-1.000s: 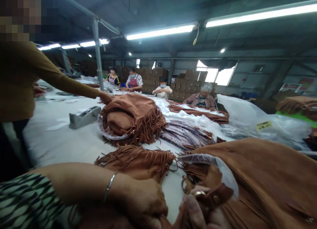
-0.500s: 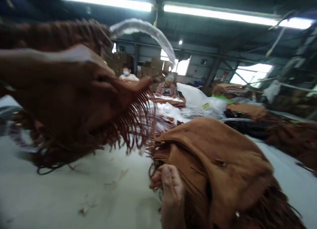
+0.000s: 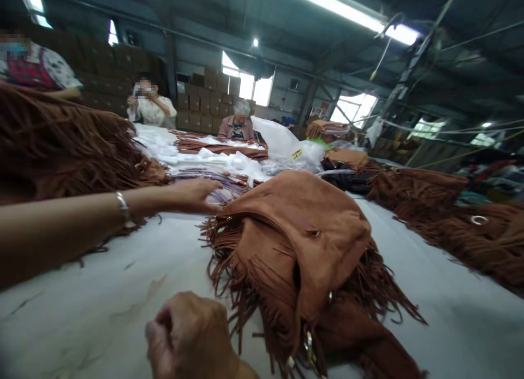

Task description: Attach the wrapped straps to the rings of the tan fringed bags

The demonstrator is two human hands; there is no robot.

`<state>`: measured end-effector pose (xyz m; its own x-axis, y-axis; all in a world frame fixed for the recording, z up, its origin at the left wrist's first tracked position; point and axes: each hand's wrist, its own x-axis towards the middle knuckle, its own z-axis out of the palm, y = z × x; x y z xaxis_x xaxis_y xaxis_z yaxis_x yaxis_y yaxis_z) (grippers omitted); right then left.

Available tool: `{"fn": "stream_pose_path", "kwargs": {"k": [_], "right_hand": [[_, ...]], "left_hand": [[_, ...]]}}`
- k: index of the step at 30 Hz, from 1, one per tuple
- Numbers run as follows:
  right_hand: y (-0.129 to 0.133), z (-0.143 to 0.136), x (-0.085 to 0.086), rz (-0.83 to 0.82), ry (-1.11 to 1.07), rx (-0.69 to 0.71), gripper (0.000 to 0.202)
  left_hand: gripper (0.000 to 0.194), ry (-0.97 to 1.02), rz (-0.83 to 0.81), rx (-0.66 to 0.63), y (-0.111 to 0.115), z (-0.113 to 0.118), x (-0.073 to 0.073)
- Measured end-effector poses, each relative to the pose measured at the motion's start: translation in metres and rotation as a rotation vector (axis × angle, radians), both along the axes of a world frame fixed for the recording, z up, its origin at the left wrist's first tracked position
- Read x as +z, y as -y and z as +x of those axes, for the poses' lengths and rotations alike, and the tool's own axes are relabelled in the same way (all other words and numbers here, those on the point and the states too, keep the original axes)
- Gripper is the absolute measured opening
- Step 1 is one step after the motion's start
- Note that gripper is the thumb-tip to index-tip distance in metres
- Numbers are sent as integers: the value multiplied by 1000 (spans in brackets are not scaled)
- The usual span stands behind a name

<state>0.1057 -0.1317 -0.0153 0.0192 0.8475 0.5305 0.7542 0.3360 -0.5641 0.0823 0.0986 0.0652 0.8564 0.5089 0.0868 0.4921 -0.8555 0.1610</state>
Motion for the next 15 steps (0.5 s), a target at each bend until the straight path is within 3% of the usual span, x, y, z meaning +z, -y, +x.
{"fn": "stream_pose_path", "kwargs": {"k": [3, 5, 6, 9, 12, 15], "right_hand": [[16, 13, 19, 339, 233, 0, 15], [37, 44, 41, 406, 414, -41, 16], [50, 66, 52, 294, 513, -123, 22], [84, 138, 71, 179, 820, -405, 44], [93, 188, 66, -45, 1005, -387, 60], [82, 204, 62, -149, 984, -344, 63]], "left_hand": [[50, -61, -37, 33, 15, 30, -39], [45, -51, -6, 76, 21, 43, -53], [44, -34, 22, 89, 22, 46, -54], [46, 33, 123, 93, 19, 46, -40], [45, 94, 223, 104, 18, 41, -16], [37, 139, 303, 135, 20, 42, 5]]}}
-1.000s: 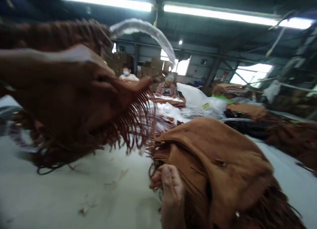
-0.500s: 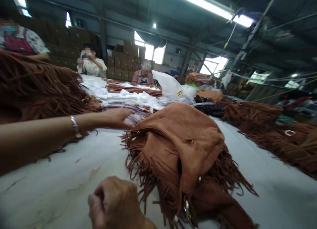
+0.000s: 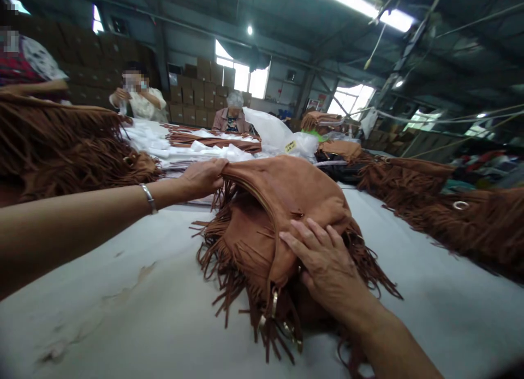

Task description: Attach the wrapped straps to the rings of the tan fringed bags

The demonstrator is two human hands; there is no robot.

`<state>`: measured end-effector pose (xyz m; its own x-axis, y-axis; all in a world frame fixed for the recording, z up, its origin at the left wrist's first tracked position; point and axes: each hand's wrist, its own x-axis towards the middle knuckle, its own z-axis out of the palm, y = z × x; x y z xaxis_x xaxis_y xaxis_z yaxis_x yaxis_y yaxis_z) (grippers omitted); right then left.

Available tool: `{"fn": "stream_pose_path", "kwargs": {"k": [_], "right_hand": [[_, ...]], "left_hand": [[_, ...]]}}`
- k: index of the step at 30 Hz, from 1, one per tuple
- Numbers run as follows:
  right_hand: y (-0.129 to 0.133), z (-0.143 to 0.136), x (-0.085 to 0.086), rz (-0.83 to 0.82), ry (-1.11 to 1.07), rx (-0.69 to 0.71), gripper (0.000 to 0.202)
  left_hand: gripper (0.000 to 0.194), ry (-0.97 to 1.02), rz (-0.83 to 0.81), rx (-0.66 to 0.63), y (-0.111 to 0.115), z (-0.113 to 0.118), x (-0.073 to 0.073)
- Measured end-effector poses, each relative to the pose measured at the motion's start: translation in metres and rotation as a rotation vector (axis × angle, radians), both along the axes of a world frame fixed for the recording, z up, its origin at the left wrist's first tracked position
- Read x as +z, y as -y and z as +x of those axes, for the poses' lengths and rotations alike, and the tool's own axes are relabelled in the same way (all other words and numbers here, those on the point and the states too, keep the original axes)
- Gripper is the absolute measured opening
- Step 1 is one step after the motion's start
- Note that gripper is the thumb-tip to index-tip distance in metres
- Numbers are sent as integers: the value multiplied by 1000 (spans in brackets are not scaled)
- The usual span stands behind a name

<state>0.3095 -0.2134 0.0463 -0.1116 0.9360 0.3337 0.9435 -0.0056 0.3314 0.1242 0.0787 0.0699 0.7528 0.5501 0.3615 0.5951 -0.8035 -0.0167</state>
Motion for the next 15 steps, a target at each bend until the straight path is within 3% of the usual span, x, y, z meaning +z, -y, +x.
{"fn": "stream_pose_path", "kwargs": {"k": [2, 5, 7, 9, 12, 15], "right_hand": [[-9, 1, 9, -6, -55, 36, 52], [-16, -2, 36, 66, -124, 59, 29], [-18, -6, 57, 198, -192, 35, 20], [-20, -15, 76, 376, -327, -2, 25], [-30, -43, 97, 596, -629, -7, 31], [-40, -85, 107, 679, -1046, 103, 26]], "left_hand": [[33, 23, 48, 21, 2, 2, 13], [31, 49, 123, 20, 4, 0, 35], [30, 69, 173, 17, 5, -6, 53], [31, 101, 221, 33, 5, -17, 75], [30, 140, 295, 64, 4, -43, 116], [35, 90, 329, 76, 3, -80, 174]]}}
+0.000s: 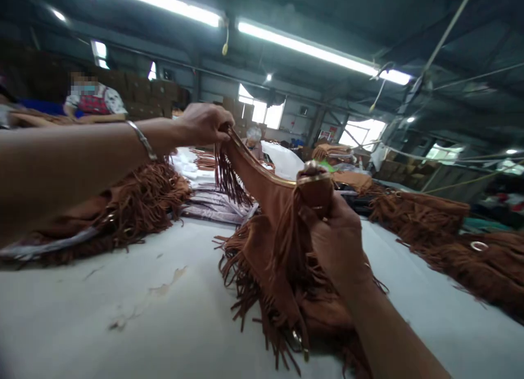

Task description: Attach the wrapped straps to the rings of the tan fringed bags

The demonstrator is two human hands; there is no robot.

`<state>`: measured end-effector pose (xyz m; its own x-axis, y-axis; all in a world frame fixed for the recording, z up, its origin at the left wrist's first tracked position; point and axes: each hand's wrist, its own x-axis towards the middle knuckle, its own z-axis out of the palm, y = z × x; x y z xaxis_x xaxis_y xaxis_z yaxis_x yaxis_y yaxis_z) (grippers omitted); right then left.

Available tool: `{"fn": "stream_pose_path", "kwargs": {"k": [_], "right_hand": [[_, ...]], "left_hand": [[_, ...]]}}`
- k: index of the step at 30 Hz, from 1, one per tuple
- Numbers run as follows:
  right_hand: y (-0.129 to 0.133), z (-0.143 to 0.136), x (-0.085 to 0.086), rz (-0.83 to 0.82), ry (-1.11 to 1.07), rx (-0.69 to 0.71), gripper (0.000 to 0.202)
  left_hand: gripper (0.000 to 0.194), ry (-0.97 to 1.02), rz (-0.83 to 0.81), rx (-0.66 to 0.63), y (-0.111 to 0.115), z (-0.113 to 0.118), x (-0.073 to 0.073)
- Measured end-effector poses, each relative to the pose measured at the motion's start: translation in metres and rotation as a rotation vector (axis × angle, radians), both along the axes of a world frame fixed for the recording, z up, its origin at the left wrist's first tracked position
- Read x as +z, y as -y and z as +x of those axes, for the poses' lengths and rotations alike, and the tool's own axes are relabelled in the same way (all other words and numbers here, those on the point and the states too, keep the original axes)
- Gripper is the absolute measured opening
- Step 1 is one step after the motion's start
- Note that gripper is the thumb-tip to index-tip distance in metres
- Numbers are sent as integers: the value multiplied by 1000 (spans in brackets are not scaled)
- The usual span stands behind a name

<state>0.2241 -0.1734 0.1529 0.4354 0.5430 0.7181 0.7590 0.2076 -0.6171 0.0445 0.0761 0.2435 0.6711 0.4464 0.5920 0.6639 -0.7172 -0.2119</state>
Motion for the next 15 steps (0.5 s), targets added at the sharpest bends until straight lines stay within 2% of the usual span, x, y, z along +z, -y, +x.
{"fn": "stream_pose_path", "kwargs": {"k": [2, 4, 5, 6, 7, 8, 10, 13, 15], "right_hand": [[-3, -33, 0, 57, -279, 205, 26], [-5, -64, -6, 30, -476, 373, 27], [-8, -77, -11, -24, -506, 417, 27], [-13, -88, -16, -66, -485, 437, 28], [-20, -96, -22, -110, -427, 453, 27], [-29, -102, -27, -134, -390, 464, 26], [-50, -104, -39, -158, -348, 481, 24], [-66, -93, -60, -298, -240, 496, 16], [-58, -82, -77, -445, -148, 510, 11]], "left_hand": [[43, -66, -21, 5, 1, -26, 42], [45, -192, -106, 36, 6, -47, 76], [41, -251, -160, 67, 9, -56, 85], [37, -308, -215, 94, 12, -62, 89], [31, -356, -265, 112, 16, -66, 84], [26, -397, -309, 117, 19, -67, 73], [20, -514, -409, 80, 24, -63, 31], [10, -586, -482, -35, 21, -46, -55], [9, -570, -505, -144, 15, -32, -108]]}}
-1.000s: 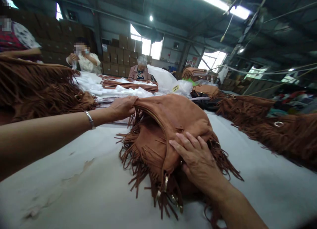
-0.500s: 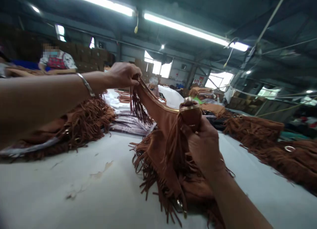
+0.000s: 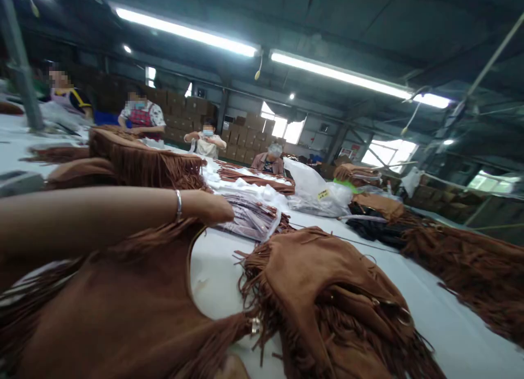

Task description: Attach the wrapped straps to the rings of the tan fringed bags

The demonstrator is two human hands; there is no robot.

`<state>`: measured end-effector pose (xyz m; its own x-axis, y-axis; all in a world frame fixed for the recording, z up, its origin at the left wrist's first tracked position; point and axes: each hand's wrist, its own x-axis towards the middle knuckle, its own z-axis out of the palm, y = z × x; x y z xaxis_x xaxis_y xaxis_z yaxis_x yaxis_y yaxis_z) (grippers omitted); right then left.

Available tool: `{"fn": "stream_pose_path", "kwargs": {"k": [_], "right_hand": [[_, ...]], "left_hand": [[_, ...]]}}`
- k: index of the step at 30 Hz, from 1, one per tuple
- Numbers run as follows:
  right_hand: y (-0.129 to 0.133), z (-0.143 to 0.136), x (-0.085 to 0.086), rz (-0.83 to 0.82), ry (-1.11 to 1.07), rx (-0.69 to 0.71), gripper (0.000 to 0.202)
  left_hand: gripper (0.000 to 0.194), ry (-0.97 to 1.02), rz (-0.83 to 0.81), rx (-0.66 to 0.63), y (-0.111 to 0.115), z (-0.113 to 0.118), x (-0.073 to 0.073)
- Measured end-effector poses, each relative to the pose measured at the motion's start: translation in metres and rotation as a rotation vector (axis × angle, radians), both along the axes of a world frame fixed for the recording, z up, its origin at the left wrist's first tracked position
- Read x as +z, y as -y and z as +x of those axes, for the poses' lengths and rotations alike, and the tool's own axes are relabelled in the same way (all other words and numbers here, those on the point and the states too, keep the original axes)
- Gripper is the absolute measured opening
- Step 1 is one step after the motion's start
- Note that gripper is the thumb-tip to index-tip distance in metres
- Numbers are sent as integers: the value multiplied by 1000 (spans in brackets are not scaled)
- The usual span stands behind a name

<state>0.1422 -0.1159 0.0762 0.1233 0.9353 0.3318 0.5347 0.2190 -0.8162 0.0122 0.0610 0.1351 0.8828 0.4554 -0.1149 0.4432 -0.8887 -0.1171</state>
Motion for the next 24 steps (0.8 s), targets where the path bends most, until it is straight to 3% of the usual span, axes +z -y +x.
{"fn": "stream_pose_path", "kwargs": {"k": [3, 6, 7, 9, 12, 15, 19, 21, 24], "right_hand": [[25, 18, -14, -103, 67, 33, 15], [20, 43, -4, -234, 184, 78, 26], [5, 53, 3, -320, 334, 87, 28], [-40, 72, 12, -333, 701, -48, 31], [-124, 90, 7, -351, 846, -135, 29], [-193, 91, -21, -405, 962, -209, 23], [-242, 82, -52, -508, 1110, -278, 30], [-255, 80, -54, -541, 1159, -269, 30], [-266, 79, -39, -555, 1198, -239, 31]], "left_hand": [[19, 95, -74, -139, -11, 19, -58], [27, 219, -109, -189, -26, 26, -96], [29, 257, -113, -179, -32, 25, -107], [26, 314, -113, -129, -44, 19, -128], [20, 400, -81, 7, -58, 6, -153], [24, 467, -67, 119, -64, -3, -169], [18, 491, -126, 126, -68, -7, -177], [16, 517, -177, 116, -68, -6, -178], [12, 597, -281, 120, -68, -5, -175]]}}
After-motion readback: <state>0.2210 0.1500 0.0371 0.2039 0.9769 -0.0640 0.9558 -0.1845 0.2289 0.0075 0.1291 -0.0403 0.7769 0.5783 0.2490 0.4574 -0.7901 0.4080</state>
